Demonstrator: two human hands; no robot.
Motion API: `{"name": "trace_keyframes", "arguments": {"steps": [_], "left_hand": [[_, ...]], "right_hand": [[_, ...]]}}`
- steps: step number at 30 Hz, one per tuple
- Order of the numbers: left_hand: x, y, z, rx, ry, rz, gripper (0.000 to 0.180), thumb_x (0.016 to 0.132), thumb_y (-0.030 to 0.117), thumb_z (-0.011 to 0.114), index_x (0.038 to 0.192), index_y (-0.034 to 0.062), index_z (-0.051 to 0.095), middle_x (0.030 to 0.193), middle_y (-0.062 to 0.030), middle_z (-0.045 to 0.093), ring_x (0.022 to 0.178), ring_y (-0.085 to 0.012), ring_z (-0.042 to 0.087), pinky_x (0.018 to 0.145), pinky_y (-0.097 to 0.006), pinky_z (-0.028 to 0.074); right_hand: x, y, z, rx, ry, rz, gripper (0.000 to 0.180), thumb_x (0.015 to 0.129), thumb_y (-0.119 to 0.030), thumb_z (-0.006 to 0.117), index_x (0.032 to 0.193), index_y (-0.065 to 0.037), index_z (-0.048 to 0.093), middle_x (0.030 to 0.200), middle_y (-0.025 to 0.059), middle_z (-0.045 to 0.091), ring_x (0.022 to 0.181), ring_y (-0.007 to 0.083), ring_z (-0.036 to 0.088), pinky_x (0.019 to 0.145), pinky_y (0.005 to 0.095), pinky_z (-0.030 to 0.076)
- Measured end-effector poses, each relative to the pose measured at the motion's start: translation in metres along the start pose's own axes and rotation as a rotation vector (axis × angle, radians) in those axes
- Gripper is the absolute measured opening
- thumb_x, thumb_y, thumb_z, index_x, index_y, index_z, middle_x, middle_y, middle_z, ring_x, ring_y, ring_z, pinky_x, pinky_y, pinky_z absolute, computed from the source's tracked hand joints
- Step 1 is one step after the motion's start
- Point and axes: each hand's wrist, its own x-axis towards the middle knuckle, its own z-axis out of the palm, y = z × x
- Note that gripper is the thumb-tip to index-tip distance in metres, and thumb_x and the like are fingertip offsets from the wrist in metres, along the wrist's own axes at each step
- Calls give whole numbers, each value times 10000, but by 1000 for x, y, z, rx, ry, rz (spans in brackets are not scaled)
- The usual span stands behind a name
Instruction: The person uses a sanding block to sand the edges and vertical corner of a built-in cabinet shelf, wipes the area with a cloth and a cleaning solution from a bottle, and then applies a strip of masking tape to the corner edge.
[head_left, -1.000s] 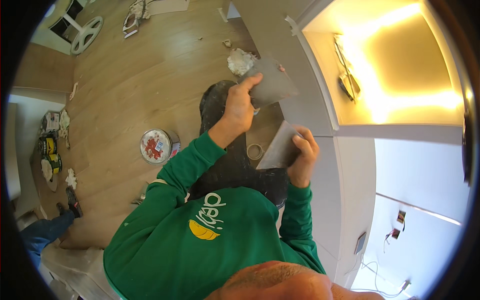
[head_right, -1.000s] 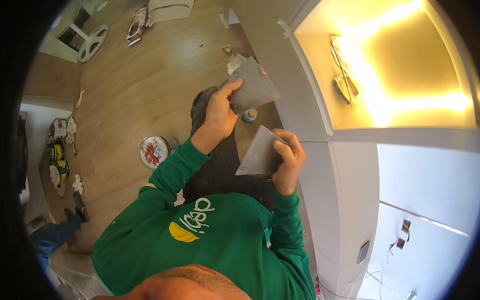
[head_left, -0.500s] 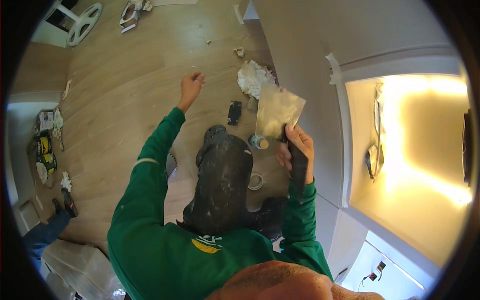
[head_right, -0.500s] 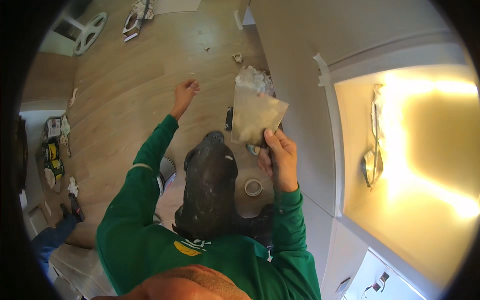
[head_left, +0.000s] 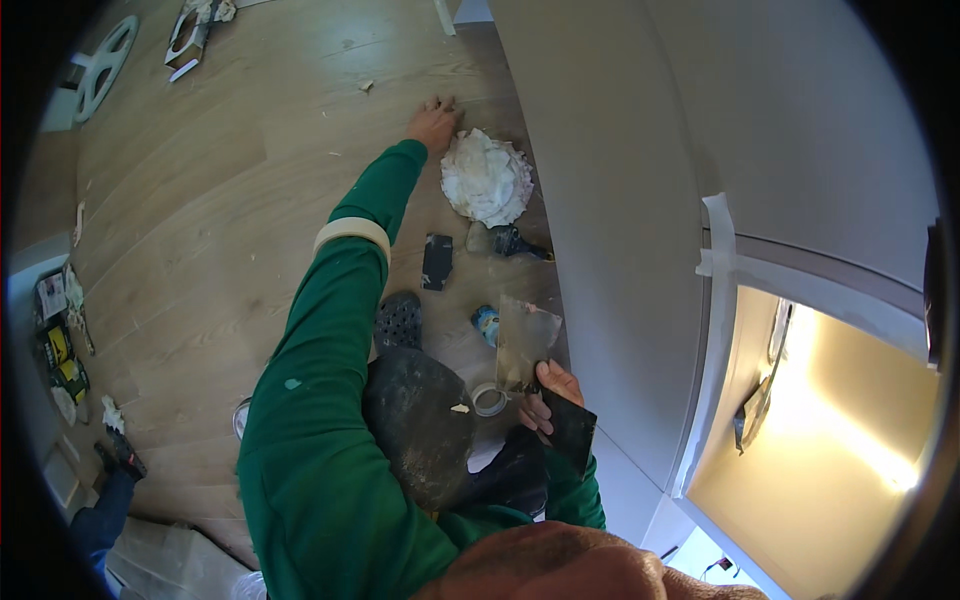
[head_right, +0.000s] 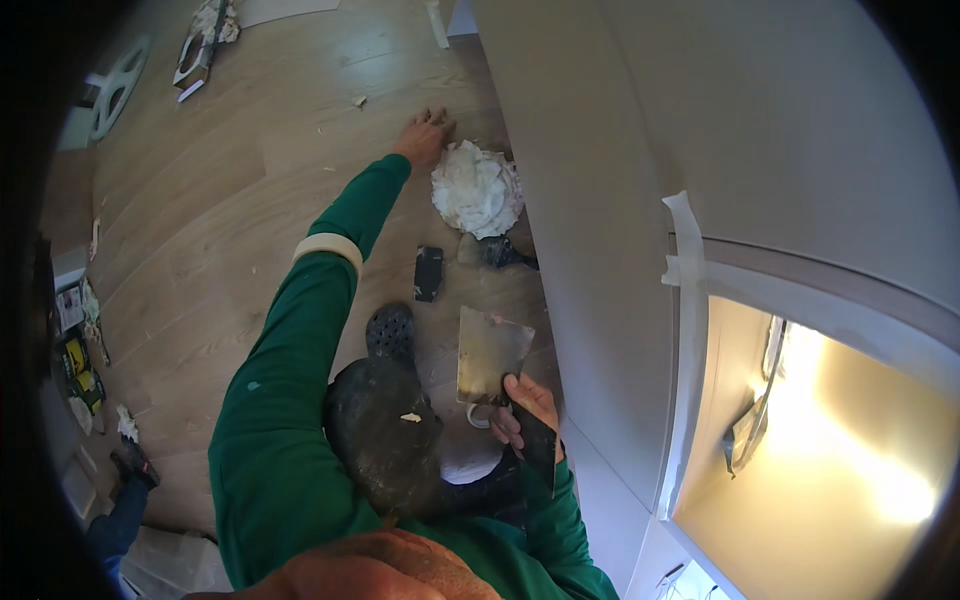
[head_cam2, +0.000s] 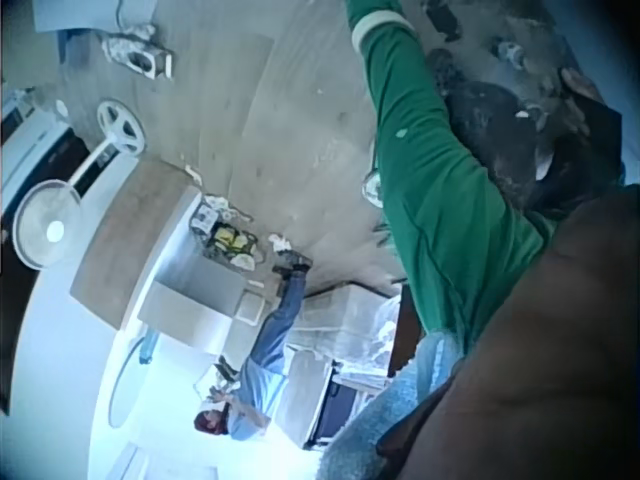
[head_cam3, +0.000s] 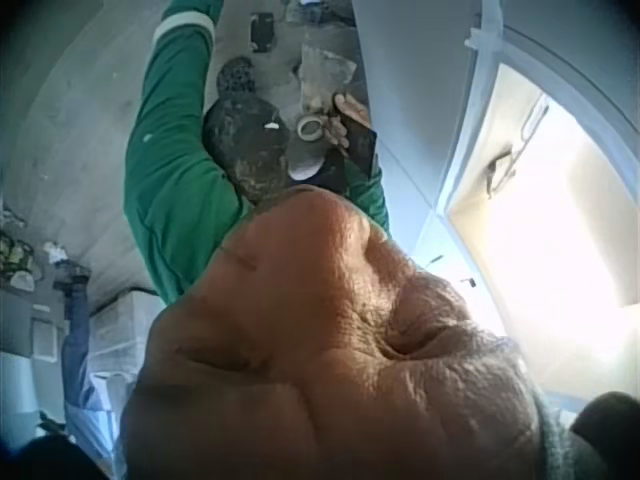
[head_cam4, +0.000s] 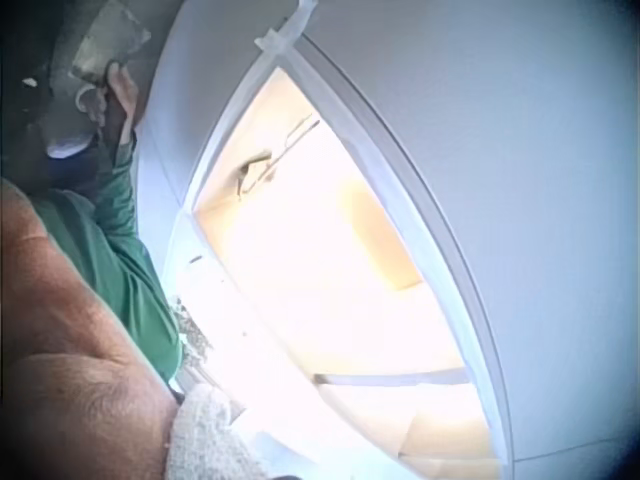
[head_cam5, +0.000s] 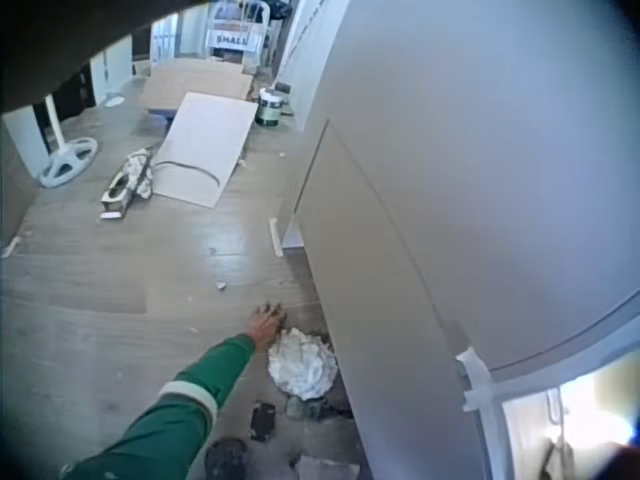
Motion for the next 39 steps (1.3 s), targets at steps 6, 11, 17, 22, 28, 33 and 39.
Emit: {"name": "trace_keyframes", "arguments": {"steps": [6, 11, 17, 22, 28, 33, 39], "left_hand": [[-15, -112, -7, -156, 394, -425, 199, 879, 88, 603, 1047, 10, 674, 1259, -232, 556, 1182, -415, 521, 956, -506, 488], [-19, -157, -20, -5, 246, -461, 167, 868, 161, 656, 943, 25, 716, 1186, -209, 607, 1133, -419, 548, 919, -508, 497], [-70, -90, -56, -655, 232, -681, 240, 916, 136, 639, 1105, 27, 739, 905, -119, 722, 773, -283, 689, 821, -405, 586], [-150, 49, -179, -1501, 133, -784, 342, 1000, 198, 622, 1163, -101, 658, 987, -149, 714, 888, -233, 716, 707, -353, 625], [-195, 147, -342, -2100, -177, -568, 476, 1016, 271, 595, 1292, -115, 557, 1150, -230, 680, 1068, -295, 688, 924, -373, 577], [-242, 227, -432, -1892, -97, -74, 416, 1000, 146, 600, 1345, -81, 546, 1226, -213, 660, 1166, -292, 645, 1036, -394, 517], [-284, 296, -481, -1566, -109, 185, 337, 971, 33, 627, 1306, -7, 632, 1248, -147, 673, 1164, -211, 629, 1032, -349, 494]], "right_hand": [[5, 3, -14, -81, 70, 33, 302, 1050, -272, 539, 1123, 15, 599, 535, 14, 487, 349, 86, 366, 391, 244, 339], [18, 11, -13, -46, 63, 110, 299, 1050, -278, 540, 1132, 4, 599, 529, 16, 481, 358, 91, 387, 403, 247, 356], [20, -5, 0, -287, 159, -23, 294, 1024, -295, 594, 1071, -9, 645, 573, 7, 525, 415, 86, 437, 433, 260, 368], [10, -26, 28, -501, 113, -348, 281, 1019, -245, 608, 1015, 25, 688, 774, -27, 623, 720, 34, 525, 627, 235, 421], [-59, -22, 22, -616, 7, -552, 247, 1019, -213, 610, 967, 20, 677, 818, -47, 602, 771, 32, 477, 671, 234, 416], [-146, -6, 23, -596, 13, -649, 264, 1012, -226, 622, 894, 5, 674, 749, -67, 563, 718, 23, 450, 615, 229, 395], [-231, 3, 15, -872, 117, -776, 283, 1002, -225, 620, 839, 5, 635, 676, -31, 494, 685, 42, 413, 593, 256, 386]]}}
